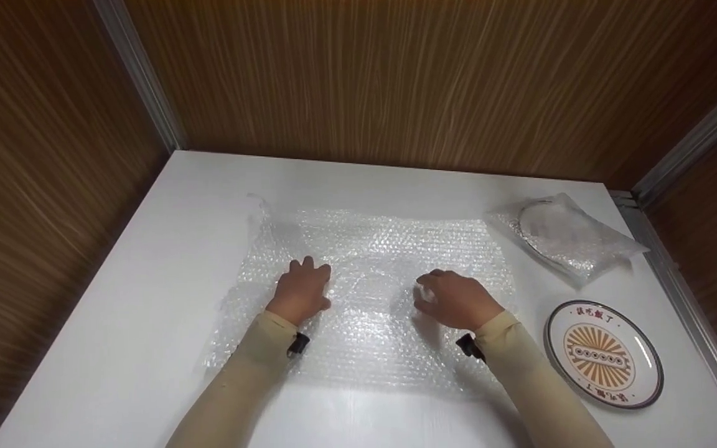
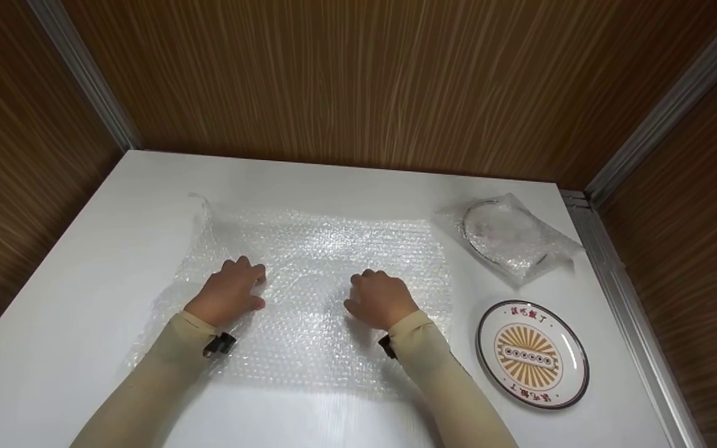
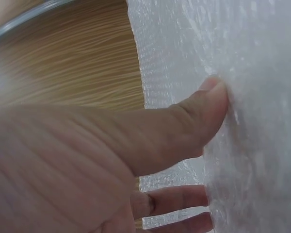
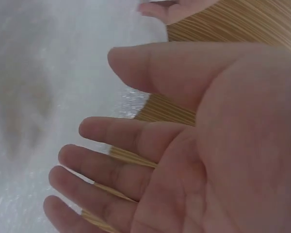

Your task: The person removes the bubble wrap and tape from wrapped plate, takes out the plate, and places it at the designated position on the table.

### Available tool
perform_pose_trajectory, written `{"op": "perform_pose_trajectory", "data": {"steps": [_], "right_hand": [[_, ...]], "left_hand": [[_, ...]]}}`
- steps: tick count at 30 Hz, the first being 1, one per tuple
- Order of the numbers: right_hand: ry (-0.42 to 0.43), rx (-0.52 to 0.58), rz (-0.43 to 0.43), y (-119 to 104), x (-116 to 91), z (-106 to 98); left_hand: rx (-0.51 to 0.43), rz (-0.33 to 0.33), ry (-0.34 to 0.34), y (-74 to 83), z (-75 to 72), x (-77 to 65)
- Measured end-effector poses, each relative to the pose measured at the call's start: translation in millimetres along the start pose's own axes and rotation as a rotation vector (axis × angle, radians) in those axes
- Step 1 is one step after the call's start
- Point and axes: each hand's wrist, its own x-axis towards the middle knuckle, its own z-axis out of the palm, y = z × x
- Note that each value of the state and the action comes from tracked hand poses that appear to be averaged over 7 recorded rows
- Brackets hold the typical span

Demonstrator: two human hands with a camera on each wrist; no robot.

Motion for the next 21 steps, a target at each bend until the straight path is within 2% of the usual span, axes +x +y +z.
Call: {"op": "perform_pose_trajectory", "data": {"steps": [3,10,16,21], "right_hand": [[0.021,0.010,-0.014,-5.7,-7.2,-1.4],[0.022,0.011,-0.022,-13.0,-23.6,-13.1],[0.056,0.011,-0.024,-13.0,-29.7,-24.8],[0.047,0.013,-0.043,-14.0,-32.2,-30.3]], "left_hand": [[0.015,-0.004,-0.002,0.0,0.1,-0.7],[-0.031,0.017,-0.030,-3.9,0.9,-6.8],[-0.050,0.019,-0.013,-6.9,-2.6,-8.7],[-0.082,0.014,-0.014,-7.4,-6.6,-10.5]]}}
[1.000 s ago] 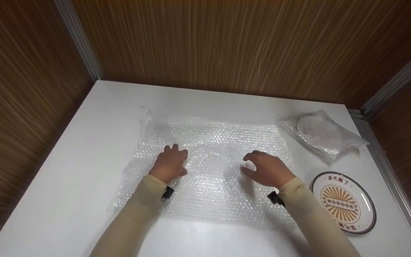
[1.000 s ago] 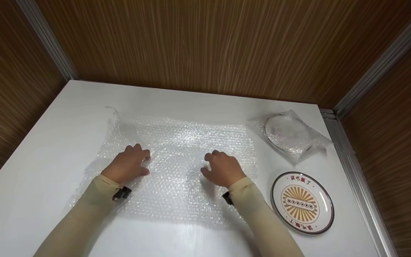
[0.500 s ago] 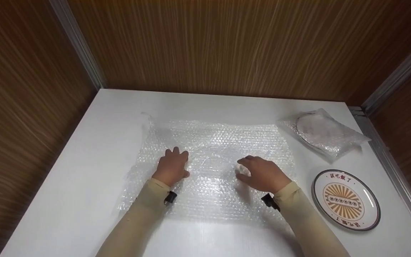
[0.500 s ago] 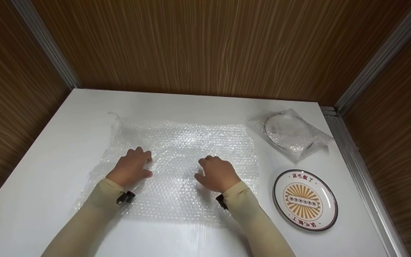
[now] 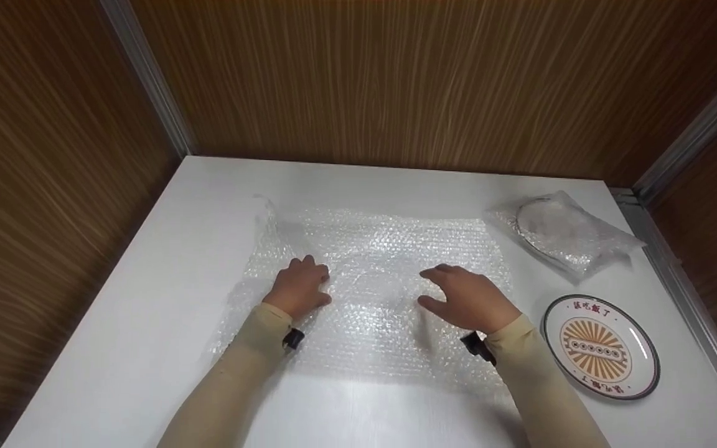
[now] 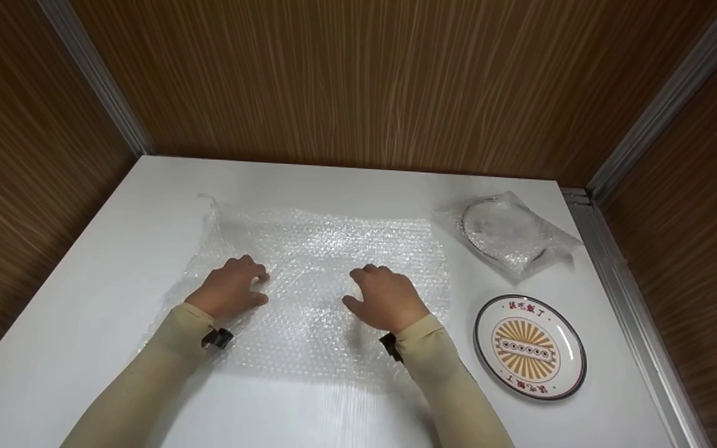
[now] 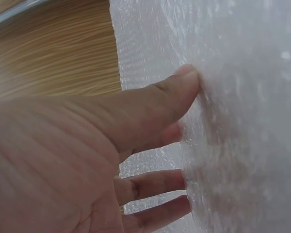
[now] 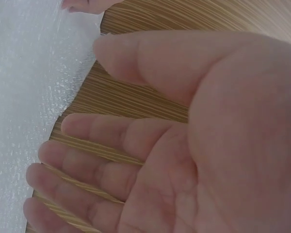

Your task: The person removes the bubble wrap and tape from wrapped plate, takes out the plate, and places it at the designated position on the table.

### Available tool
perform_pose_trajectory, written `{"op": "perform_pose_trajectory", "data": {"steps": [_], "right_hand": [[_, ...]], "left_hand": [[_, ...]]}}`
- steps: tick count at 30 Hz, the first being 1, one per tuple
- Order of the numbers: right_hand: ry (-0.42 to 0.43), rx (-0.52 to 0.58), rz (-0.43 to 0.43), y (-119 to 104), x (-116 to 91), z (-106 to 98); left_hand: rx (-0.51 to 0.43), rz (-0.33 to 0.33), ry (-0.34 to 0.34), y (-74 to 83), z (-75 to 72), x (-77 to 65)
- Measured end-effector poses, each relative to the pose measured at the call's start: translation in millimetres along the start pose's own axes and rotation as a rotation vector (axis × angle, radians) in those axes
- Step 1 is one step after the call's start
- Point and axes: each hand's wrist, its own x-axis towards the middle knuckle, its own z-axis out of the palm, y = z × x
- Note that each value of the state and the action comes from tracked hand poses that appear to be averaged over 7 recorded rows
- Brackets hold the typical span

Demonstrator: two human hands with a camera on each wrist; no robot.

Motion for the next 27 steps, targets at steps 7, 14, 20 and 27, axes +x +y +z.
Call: {"op": "perform_pose_trajectory", "data": {"steps": [7,14,20,27], "right_hand": [[-0.003,0.002,-0.002,-1.6,-1.7,-7.6],[-0.034,0.005,0.014,1.6,-3.5,-8.5],[-0.042,-0.009,0.008,4.5,1.6,-6.1],[-0.054,-0.002,0.025,6.4,1.4,-6.3]], "left_hand": [[-0.034,-0.021,0.028,-0.8,-4.2,4.0],[-0.017,0.002,-0.005,-1.2,-4.5,3.6],[-0.050,0.015,-0.037,2.9,-14.5,0.8],[0.089,0.067,0.088,36.9,-26.1,5.0]]}}
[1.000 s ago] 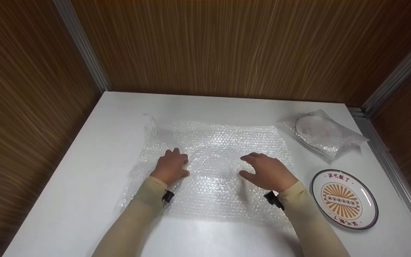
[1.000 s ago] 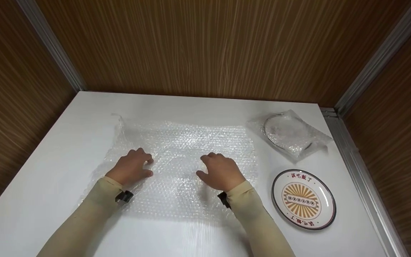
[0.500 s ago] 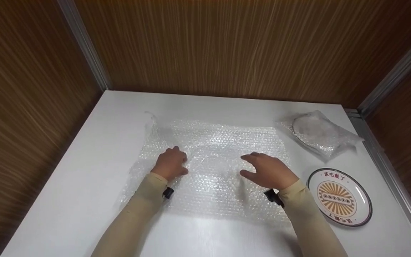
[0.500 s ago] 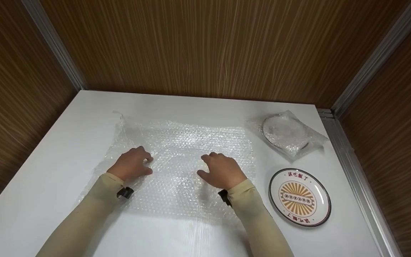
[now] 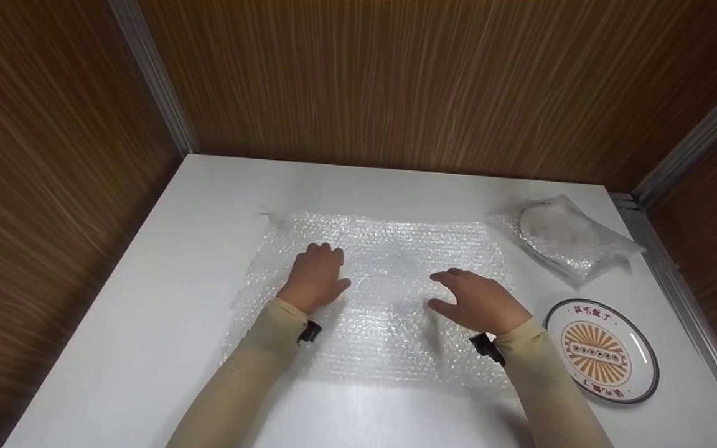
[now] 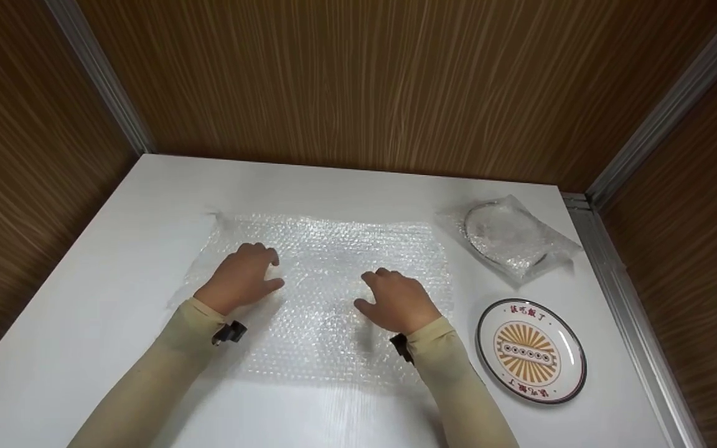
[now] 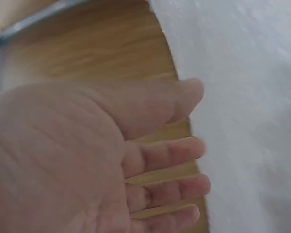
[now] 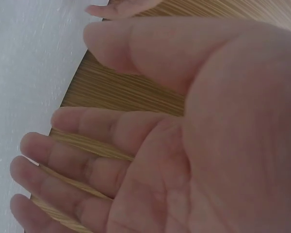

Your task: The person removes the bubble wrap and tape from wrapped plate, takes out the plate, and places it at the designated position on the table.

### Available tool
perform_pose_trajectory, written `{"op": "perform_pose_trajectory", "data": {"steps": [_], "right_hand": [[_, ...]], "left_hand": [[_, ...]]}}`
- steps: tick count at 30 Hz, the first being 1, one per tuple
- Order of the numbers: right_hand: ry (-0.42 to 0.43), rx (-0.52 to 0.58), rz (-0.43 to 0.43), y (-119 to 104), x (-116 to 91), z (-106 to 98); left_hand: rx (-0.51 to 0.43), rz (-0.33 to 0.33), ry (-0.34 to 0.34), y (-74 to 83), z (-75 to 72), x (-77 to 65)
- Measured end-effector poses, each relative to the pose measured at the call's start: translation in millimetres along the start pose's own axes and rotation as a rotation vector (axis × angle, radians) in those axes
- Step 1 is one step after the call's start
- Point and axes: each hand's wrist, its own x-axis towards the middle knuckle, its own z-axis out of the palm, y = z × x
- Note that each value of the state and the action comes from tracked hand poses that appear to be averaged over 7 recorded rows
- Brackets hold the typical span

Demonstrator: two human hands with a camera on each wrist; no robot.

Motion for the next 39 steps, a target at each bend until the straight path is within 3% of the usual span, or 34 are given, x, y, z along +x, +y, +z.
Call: {"op": "perform_pose_trajectory", "data": {"steps": [2,5,9,12,20,28,32,39], "right_hand": [[0.009,0.000,0.016,2.0,-0.6,-1.0],[0.028,-0.001,0.029,3.7,0.4,0.7],[0.011,0.016,0.024,6.4,5.6,11.8],[-0.008,0.025,0.016,9.4,11.3,25.2],[-0.049,-0.015,-0.018,18.0,23.1,45.3],[-0.075,-0.072,-0.038,15.3,28.0,44.7],[-0.084,-0.032,-0.064,16.8,27.1,42.1],[-0.089,0.037,0.001,19.6,19.9,36.3]], "left_hand": [[-0.015,0.028,-0.010,15.9,3.2,1.7],[-0.080,0.041,-0.085,35.2,13.2,0.5],[-0.064,-0.045,-0.144,44.7,26.6,-2.7],[-0.039,-0.106,-0.154,41.8,34.0,-6.1],[-0.059,-0.137,-0.191,39.2,41.9,-7.2],[-0.118,-0.124,-0.224,32.0,32.5,-6.3],[-0.117,-0.112,-0.211,25.5,32.2,-3.2],[-0.122,-0.117,-0.218,18.6,35.5,-0.2]]}}
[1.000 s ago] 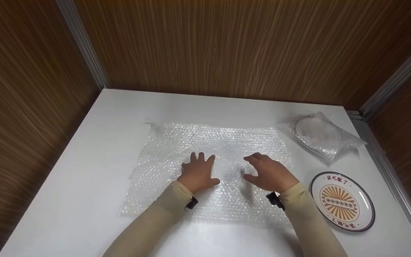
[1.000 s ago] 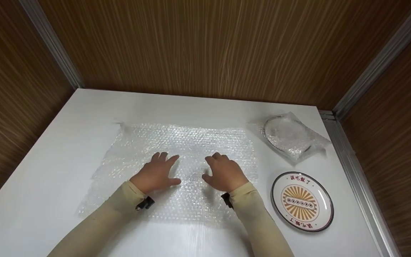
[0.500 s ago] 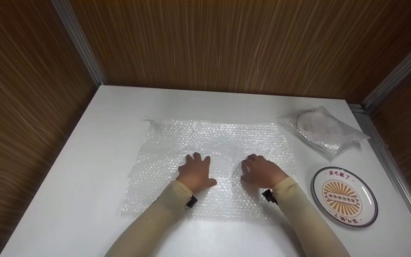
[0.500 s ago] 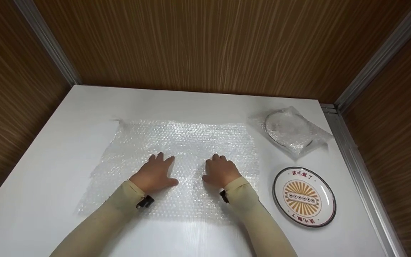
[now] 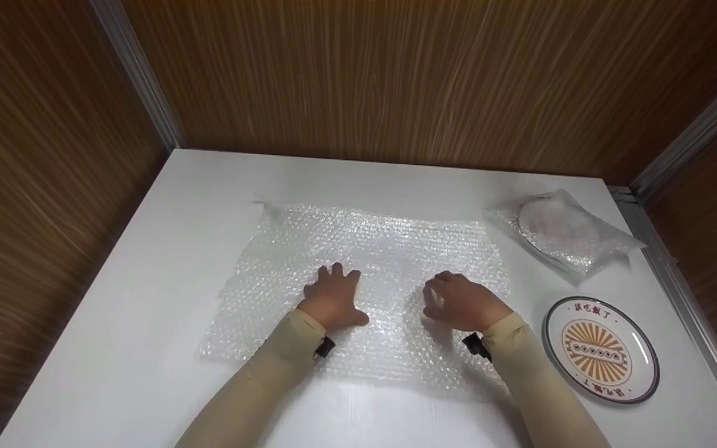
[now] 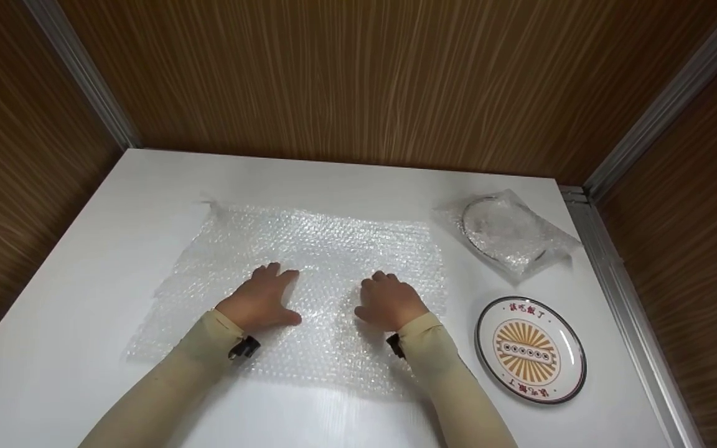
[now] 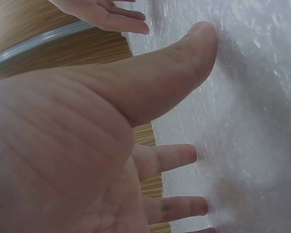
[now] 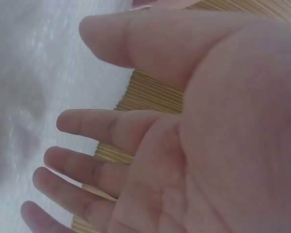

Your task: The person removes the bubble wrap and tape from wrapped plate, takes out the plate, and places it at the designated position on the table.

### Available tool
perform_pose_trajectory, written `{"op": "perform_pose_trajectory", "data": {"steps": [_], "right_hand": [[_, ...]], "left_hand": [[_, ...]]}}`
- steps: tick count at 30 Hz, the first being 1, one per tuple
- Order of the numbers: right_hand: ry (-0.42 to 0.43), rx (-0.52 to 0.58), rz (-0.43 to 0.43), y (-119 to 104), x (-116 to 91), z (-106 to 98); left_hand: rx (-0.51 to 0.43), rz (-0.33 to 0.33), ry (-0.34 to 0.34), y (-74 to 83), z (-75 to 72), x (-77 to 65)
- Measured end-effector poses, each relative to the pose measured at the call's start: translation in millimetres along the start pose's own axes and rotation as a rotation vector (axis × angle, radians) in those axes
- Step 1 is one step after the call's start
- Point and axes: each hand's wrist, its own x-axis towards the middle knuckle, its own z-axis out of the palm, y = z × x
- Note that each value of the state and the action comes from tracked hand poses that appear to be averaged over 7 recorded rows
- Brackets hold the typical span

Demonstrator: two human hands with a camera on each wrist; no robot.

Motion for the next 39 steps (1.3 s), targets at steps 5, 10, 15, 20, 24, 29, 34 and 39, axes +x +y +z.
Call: {"op": "perform_pose_trajectory", "data": {"steps": [5,10,15,20,24,29,34,39], "right_hand": [[-0.004,-0.006,0.036,-0.8,-2.1,-3.3],[-0.004,0.000,0.045,-4.0,0.0,-4.7],[0.018,-0.006,0.040,-5.2,2.1,-6.4],[0.038,-0.027,0.004,-4.1,4.0,-7.0],[0.031,-0.028,0.002,-4.0,4.7,-8.2],[0.038,-0.020,0.005,-5.2,4.9,-10.0],[0.009,-0.022,0.013,-4.7,5.9,-10.8],[-0.019,-0.005,0.013,-3.8,5.4,-11.1]], "left_hand": [[-0.028,0.011,0.001,-9.9,-7.0,5.1],[-0.033,0.004,-0.001,-24.6,-16.0,11.1],[-0.041,-0.009,-0.001,-38.8,-22.3,16.7],[-0.053,-0.027,-0.005,-51.8,-28.1,21.8],[-0.064,-0.040,-0.005,-61.7,-33.9,24.0],[-0.070,-0.057,-0.006,-72.6,-40.5,26.9],[-0.069,-0.057,-0.001,-79.9,-43.5,29.8],[-0.075,-0.041,0.019,-87.4,-46.0,30.9]]}}
